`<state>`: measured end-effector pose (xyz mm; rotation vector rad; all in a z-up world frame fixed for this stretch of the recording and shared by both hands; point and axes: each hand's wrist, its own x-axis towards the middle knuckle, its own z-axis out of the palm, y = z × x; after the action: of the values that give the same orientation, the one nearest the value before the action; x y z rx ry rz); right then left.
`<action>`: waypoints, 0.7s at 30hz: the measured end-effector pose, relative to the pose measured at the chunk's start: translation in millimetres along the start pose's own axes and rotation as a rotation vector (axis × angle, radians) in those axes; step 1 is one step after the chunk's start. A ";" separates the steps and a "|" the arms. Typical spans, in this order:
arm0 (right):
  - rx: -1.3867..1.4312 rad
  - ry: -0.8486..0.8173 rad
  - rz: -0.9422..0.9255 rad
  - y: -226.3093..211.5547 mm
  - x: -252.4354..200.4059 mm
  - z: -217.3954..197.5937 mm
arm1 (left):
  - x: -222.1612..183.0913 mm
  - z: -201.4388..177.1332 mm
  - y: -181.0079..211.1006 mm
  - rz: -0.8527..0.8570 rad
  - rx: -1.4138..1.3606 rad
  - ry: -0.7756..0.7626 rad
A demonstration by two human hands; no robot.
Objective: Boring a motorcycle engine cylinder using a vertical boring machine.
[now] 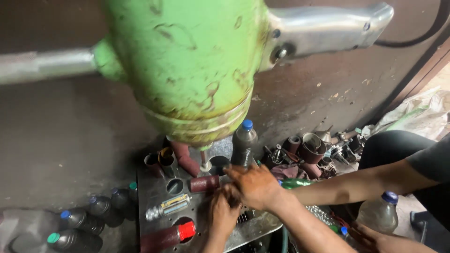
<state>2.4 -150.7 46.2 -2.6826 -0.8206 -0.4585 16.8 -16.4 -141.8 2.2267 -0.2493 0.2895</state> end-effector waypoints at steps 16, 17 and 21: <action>-0.056 -0.128 0.179 18.7 42.7 83.9 | -8.5 50.6 -45.2 -0.068 0.161 -0.009; 0.015 -0.131 0.170 22.3 48.2 81.7 | -3.9 51.2 -43.1 -0.004 0.134 0.051; 0.125 0.019 -0.350 83.9 66.0 87.6 | -8.9 44.0 -30.4 0.191 0.309 0.326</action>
<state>121.6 -152.8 -23.5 -2.4218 -1.2760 -0.4905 22.0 -31.5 -193.6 2.4142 -0.2521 0.8351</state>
